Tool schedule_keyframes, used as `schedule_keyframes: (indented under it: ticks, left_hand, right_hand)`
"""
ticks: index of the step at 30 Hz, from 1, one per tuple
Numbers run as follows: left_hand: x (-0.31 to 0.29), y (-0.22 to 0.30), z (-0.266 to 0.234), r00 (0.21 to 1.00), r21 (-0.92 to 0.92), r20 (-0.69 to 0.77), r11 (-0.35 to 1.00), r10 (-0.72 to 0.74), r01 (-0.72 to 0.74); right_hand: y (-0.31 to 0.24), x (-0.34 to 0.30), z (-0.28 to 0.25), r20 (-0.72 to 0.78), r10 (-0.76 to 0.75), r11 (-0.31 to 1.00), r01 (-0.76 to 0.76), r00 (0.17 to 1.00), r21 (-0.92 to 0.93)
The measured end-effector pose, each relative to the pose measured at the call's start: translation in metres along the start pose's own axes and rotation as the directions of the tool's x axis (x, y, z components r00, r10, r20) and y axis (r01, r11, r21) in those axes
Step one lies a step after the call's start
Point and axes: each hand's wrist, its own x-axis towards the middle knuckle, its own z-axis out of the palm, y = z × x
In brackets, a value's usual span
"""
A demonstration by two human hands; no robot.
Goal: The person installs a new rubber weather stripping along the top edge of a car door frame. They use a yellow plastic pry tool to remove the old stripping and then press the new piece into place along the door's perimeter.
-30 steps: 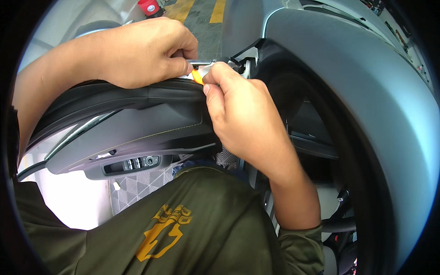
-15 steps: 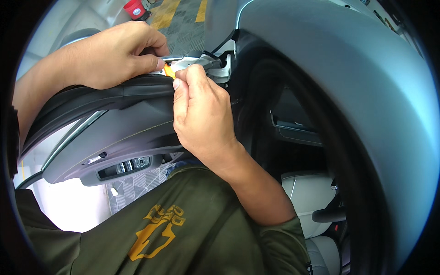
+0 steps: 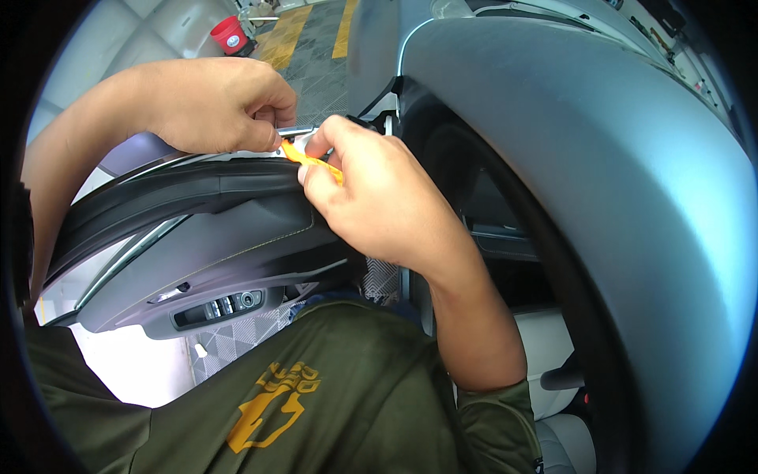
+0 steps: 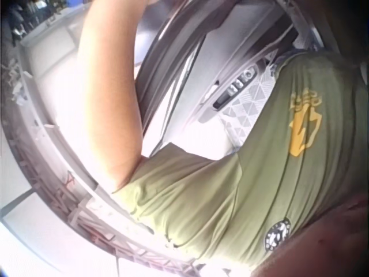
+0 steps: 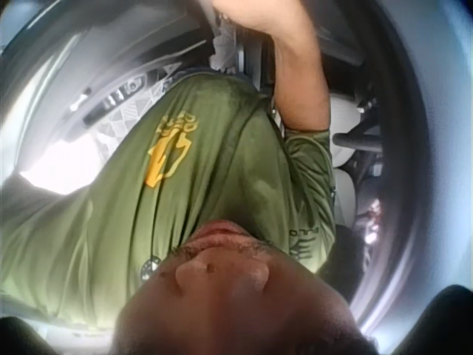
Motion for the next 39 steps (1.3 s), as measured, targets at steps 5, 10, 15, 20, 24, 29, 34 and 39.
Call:
schedule_keyframes:
  ticks: [5,10,15,20,24,29,34,39]
  left_hand:
    - [0.002,-0.002,-0.005,0.999,-0.031,0.039,0.999,-0.007,0.008]
    - [-0.055,-0.008,0.009,0.952,0.376,-0.283,0.927,0.113,0.001]
    - [-0.094,-0.013,0.016,0.828,0.502,-0.496,0.864,0.263,0.026]
    - [-0.168,0.017,0.080,0.633,-0.076,-0.770,0.975,0.076,-0.209]
    - [-0.143,-0.035,0.147,0.724,-0.461,-0.606,0.598,0.328,-0.656]
    - [-0.152,-0.058,0.230,0.713,-0.721,-0.662,0.454,-0.230,-0.523]
    - [-0.153,-0.067,0.243,0.500,-0.683,-0.720,0.365,-0.482,-0.632]
    - [-0.121,-0.071,0.243,0.245,-0.599,-0.767,0.524,-0.593,-0.606]
  right_hand:
    - [-0.016,-0.008,-0.008,-0.061,-0.171,0.798,0.102,0.983,-0.593]
    - [-0.013,-0.022,0.017,-0.076,-0.250,0.823,0.170,0.965,-0.542]
    - [-0.009,-0.023,0.021,-0.258,-0.188,0.815,0.004,0.948,-0.579]
    - [-0.006,-0.020,0.035,-0.238,-0.288,0.871,0.151,0.927,-0.468]
    - [-0.006,-0.017,0.018,-0.157,-0.216,0.860,0.112,0.964,-0.498]
    - [-0.023,-0.018,-0.011,0.033,-0.149,0.870,0.147,0.988,-0.471]
    - [-0.012,-0.001,-0.011,-0.189,0.017,0.967,-0.064,0.982,-0.246]
    - [-0.013,0.005,0.001,0.005,-0.251,0.884,0.232,0.968,-0.407]
